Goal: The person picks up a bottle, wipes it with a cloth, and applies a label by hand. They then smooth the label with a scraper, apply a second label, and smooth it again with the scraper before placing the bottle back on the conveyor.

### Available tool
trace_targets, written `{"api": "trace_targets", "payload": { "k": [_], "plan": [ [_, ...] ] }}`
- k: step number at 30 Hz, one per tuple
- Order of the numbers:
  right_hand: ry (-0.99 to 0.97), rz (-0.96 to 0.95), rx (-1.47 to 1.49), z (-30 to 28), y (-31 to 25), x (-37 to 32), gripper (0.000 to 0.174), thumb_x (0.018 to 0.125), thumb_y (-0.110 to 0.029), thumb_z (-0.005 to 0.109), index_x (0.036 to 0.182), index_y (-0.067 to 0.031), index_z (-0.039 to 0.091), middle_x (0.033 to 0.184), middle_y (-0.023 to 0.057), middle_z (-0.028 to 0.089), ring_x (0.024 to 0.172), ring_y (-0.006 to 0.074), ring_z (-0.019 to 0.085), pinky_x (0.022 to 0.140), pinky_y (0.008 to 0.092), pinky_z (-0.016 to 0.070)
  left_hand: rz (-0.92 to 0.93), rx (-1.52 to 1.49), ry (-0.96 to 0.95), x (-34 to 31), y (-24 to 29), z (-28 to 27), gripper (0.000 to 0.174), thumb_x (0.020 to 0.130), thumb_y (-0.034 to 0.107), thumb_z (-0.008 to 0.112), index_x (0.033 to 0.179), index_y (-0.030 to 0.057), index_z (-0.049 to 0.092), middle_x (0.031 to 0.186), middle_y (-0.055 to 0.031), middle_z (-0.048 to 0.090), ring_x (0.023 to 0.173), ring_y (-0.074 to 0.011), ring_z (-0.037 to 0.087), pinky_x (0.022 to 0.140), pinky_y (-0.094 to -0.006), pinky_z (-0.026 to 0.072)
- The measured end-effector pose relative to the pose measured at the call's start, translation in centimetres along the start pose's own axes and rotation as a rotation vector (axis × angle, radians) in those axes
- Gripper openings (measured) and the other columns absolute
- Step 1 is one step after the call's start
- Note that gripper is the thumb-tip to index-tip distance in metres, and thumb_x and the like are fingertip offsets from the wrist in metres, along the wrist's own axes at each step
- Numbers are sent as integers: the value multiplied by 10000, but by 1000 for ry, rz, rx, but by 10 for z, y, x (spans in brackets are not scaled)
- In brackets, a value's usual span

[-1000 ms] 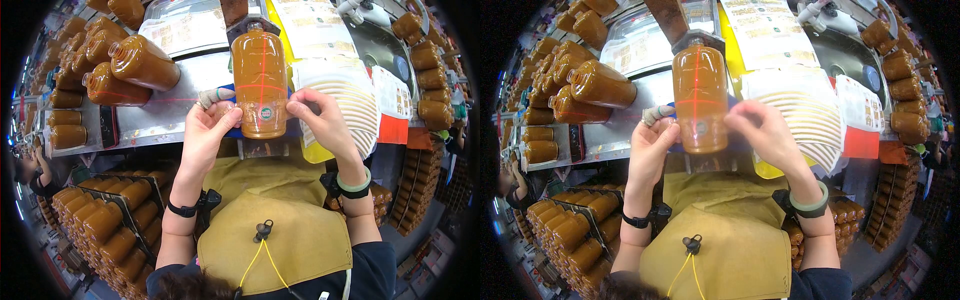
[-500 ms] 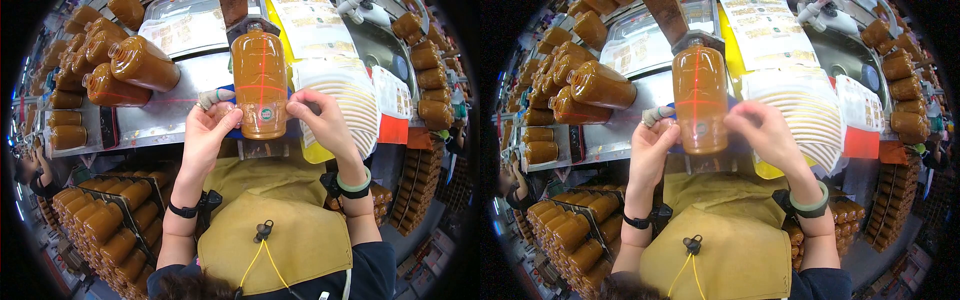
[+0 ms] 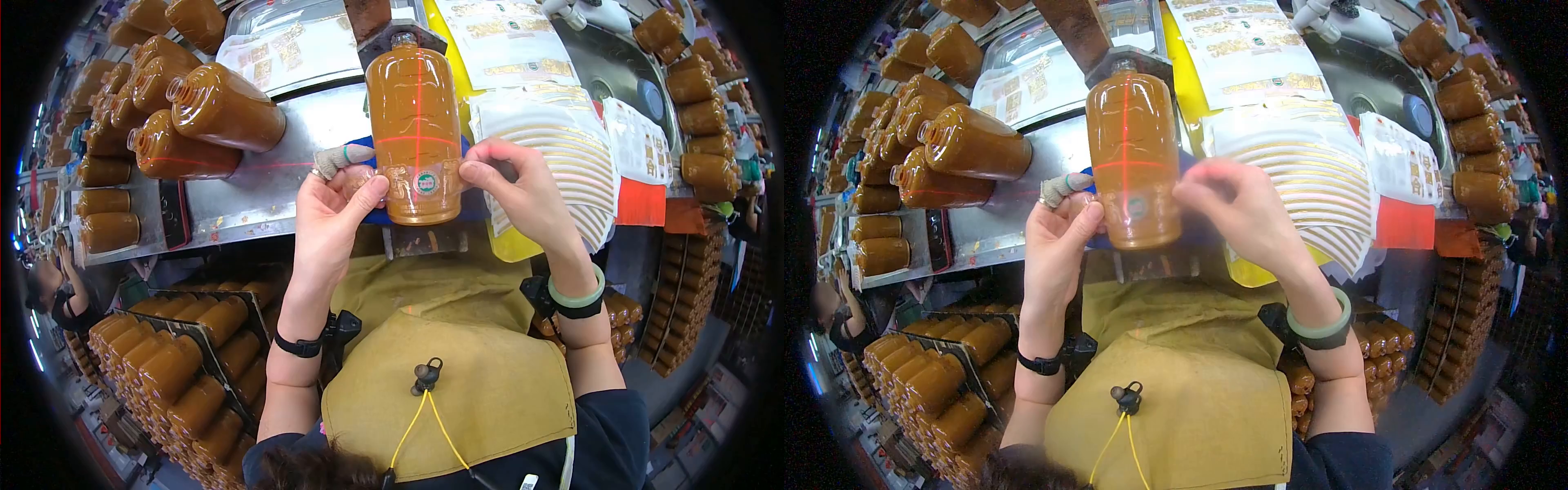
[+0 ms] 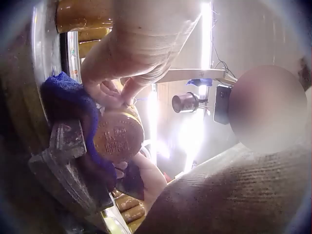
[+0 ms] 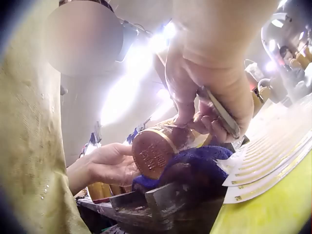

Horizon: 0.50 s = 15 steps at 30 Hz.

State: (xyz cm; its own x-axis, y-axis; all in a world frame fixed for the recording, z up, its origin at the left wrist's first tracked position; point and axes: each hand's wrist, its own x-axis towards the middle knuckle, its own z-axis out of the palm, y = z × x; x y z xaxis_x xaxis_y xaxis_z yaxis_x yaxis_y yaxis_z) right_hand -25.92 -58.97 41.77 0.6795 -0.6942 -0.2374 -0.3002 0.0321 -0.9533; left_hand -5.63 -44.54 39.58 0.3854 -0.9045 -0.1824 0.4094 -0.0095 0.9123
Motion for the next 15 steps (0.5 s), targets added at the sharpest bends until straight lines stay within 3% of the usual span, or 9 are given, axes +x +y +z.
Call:
{"api": "trace_targets", "payload": {
  "k": [15],
  "plan": [
    [17, -27, 7, 2, 3, 0, 179, 935, -161, 706, 957, 15, 728, 854, 10, 688, 814, 77, 588, 775, 257, 481, -23, -18, 30, 0, 1, 1, 324, 956, 23, 707, 1256, 18, 585, 973, -40, 691, 905, -113, 654, 828, -275, 535]
  ]
}}
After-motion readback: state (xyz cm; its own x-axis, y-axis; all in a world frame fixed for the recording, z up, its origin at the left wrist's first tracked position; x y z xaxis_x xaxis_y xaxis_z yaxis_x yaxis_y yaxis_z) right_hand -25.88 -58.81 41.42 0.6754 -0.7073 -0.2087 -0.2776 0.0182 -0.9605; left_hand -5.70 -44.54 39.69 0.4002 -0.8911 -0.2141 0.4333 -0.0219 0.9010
